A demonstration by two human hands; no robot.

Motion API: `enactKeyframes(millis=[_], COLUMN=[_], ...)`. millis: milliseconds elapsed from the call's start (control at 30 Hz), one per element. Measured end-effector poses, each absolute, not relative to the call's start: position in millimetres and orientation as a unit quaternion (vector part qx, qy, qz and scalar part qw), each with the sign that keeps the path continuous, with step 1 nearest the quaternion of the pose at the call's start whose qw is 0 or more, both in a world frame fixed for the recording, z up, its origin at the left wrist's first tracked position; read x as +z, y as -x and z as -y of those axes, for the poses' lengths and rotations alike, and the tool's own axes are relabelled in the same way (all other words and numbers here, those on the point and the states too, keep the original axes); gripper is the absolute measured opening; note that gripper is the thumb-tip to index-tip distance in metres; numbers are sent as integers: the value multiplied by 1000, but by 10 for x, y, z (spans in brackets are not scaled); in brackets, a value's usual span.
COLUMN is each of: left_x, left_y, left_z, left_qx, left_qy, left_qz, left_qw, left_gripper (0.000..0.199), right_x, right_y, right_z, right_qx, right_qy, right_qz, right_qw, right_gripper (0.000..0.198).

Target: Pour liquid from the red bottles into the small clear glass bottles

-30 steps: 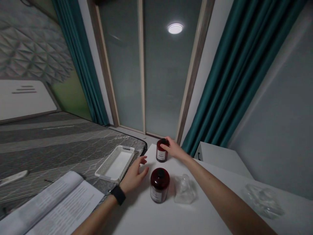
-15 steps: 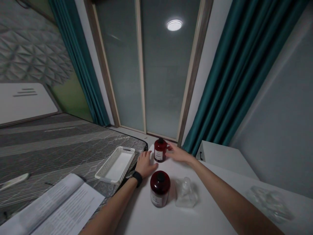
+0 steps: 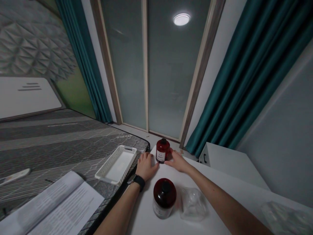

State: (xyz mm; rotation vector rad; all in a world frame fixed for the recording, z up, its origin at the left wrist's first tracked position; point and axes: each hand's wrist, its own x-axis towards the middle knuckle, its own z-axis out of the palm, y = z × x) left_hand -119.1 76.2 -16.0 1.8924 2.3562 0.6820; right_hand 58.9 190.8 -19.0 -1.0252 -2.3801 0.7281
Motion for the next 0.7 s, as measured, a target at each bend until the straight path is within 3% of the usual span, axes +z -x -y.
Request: enactKeyframes(millis=[700], left_x=[-116], left_y=[1151], left_z=[-757], left_qx=[175], left_qy=[-616], left_qz=[-768], left_qw=[22], left_gripper=[49], right_x=[-455], right_y=[-209], right_z=[-2240], right_qx=[272], right_qy=[333], right_qz=[850], right_qw=[306], right_gripper=[76])
